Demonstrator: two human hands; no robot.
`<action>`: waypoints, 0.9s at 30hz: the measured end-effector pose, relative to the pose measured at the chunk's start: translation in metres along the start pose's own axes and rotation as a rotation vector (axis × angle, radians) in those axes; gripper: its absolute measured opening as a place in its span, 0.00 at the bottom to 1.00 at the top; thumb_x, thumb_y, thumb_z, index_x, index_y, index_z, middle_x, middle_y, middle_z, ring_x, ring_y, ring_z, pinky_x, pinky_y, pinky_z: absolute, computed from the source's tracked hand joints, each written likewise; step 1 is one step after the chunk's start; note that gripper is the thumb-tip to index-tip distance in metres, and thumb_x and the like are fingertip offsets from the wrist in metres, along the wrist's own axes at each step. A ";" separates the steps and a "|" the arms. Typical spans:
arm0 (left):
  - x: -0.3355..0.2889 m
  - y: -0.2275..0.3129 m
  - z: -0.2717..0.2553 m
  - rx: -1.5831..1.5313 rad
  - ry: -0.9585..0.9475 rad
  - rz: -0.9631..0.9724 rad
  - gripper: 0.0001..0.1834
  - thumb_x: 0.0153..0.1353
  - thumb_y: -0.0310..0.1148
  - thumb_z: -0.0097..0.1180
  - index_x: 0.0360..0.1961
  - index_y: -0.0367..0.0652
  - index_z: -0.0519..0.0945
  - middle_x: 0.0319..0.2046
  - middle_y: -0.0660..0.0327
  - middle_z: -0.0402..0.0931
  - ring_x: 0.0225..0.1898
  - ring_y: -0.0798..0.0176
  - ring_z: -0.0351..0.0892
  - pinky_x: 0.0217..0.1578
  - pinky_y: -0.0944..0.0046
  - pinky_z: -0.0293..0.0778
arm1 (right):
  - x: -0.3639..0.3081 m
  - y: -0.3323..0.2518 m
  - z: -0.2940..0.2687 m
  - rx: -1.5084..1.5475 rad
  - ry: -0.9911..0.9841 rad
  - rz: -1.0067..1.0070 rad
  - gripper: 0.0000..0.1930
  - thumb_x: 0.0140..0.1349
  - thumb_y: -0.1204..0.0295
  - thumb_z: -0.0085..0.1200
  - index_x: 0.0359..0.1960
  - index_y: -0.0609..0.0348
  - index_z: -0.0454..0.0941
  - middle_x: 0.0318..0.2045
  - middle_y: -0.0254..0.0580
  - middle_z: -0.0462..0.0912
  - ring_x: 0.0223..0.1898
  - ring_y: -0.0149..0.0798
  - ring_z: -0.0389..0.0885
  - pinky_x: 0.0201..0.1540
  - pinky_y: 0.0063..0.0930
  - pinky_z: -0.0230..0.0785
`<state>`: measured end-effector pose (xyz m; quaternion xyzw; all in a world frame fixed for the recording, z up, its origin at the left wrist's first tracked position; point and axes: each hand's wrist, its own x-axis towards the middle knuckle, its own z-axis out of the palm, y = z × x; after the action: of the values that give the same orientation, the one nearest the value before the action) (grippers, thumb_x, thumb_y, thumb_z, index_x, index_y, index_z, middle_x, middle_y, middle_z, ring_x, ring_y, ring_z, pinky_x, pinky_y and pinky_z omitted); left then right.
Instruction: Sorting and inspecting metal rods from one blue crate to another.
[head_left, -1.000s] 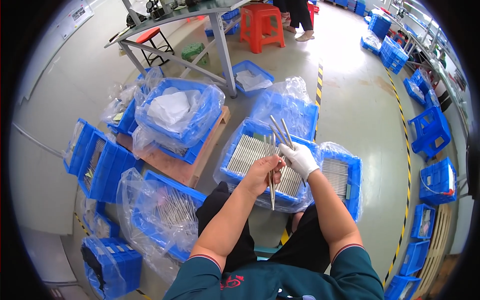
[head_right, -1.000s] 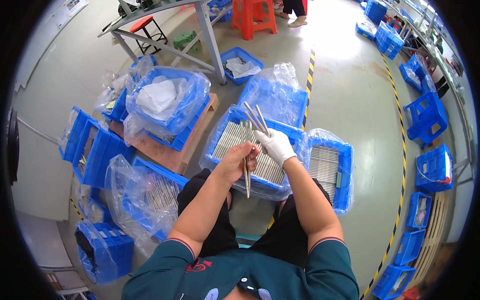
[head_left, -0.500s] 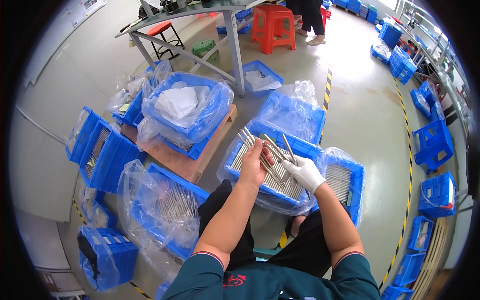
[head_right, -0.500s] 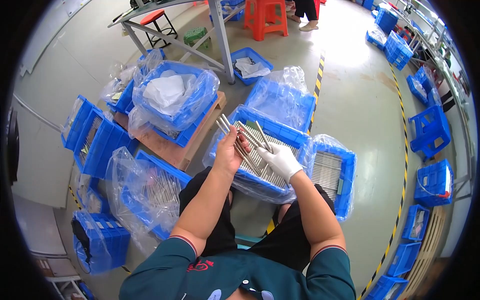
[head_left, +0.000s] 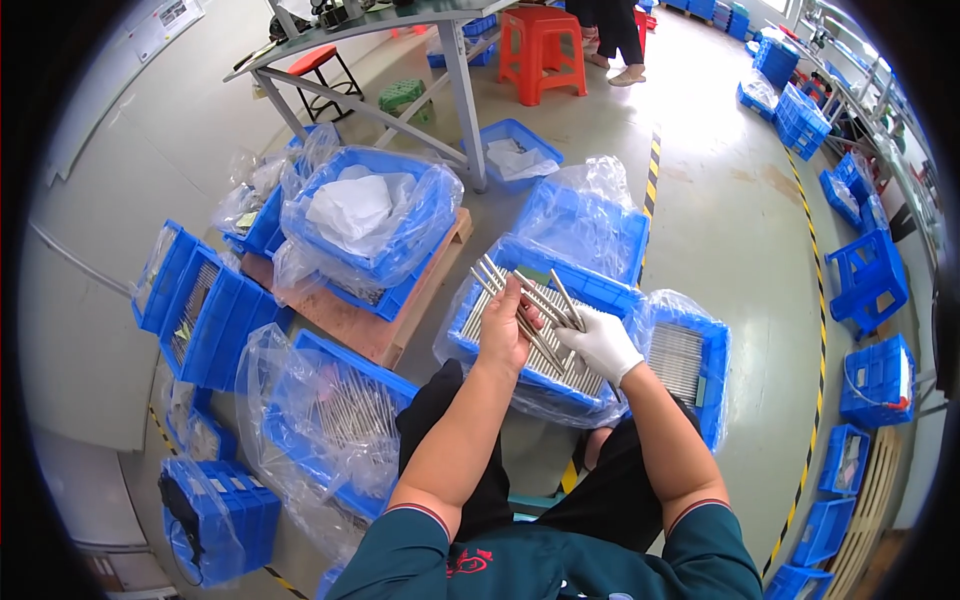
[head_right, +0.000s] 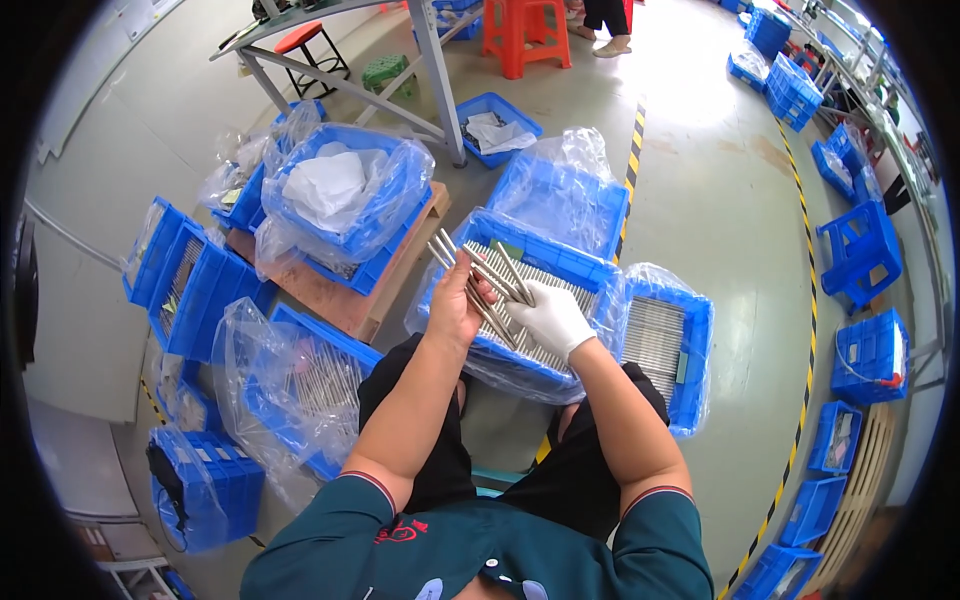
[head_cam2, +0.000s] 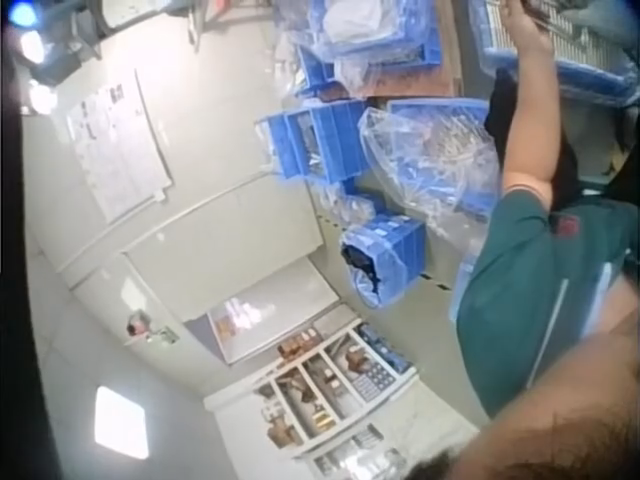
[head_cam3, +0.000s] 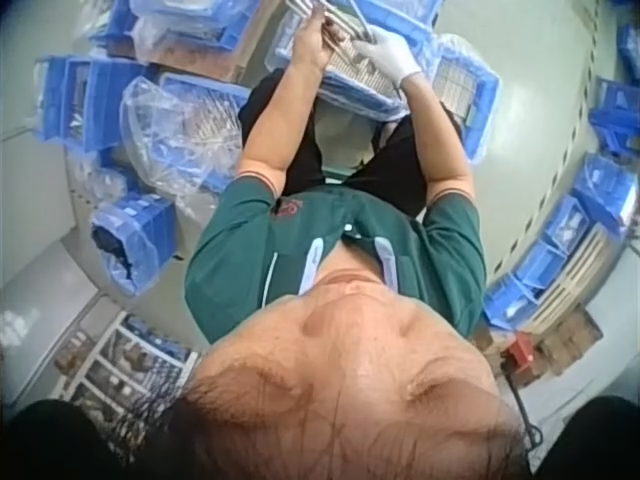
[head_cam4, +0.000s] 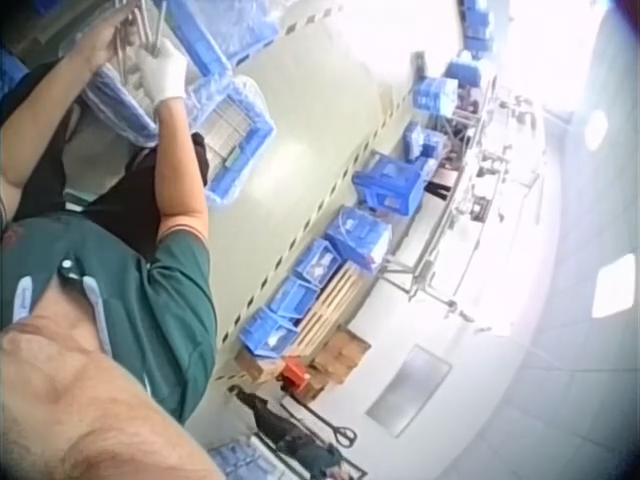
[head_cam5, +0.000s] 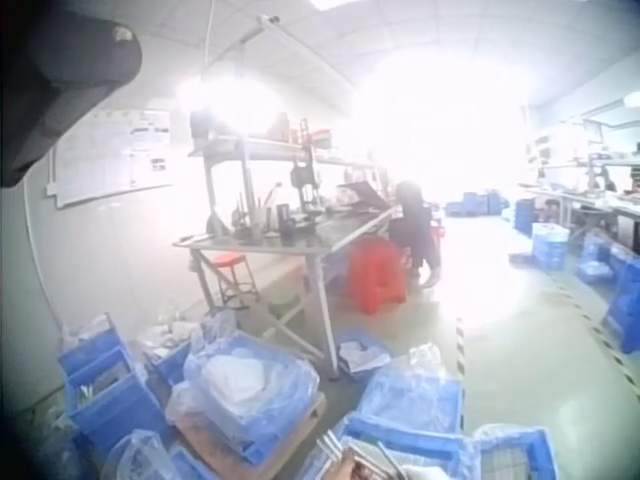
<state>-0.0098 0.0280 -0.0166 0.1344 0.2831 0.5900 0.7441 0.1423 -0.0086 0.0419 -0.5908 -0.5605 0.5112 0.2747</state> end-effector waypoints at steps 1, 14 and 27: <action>0.000 0.000 0.001 0.016 -0.007 0.009 0.16 0.59 0.45 0.56 0.31 0.41 0.74 0.19 0.68 0.66 0.20 0.72 0.67 0.20 0.71 0.68 | 0.000 -0.001 0.000 -0.012 -0.003 0.009 0.11 0.56 0.68 0.51 0.36 0.64 0.76 0.21 0.40 0.80 0.15 0.29 0.75 0.20 0.24 0.69; -0.012 -0.023 0.012 0.402 0.039 -0.067 0.12 0.63 0.39 0.53 0.29 0.42 0.77 0.16 0.72 0.62 0.14 0.78 0.59 0.14 0.76 0.57 | 0.013 0.004 0.000 0.306 0.058 0.128 0.10 0.61 0.67 0.48 0.35 0.62 0.71 0.20 0.39 0.79 0.15 0.28 0.73 0.15 0.21 0.64; -0.008 -0.013 0.004 0.308 0.081 -0.042 0.21 0.63 0.50 0.50 0.31 0.40 0.76 0.16 0.71 0.57 0.15 0.76 0.57 0.15 0.75 0.57 | 0.008 0.015 0.007 0.484 -0.075 0.171 0.07 0.60 0.68 0.51 0.35 0.58 0.71 0.17 0.31 0.71 0.10 0.21 0.62 0.11 0.16 0.49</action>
<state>0.0016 0.0178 -0.0180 0.2171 0.4030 0.5287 0.7148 0.1399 -0.0061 0.0238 -0.5337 -0.3796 0.6735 0.3428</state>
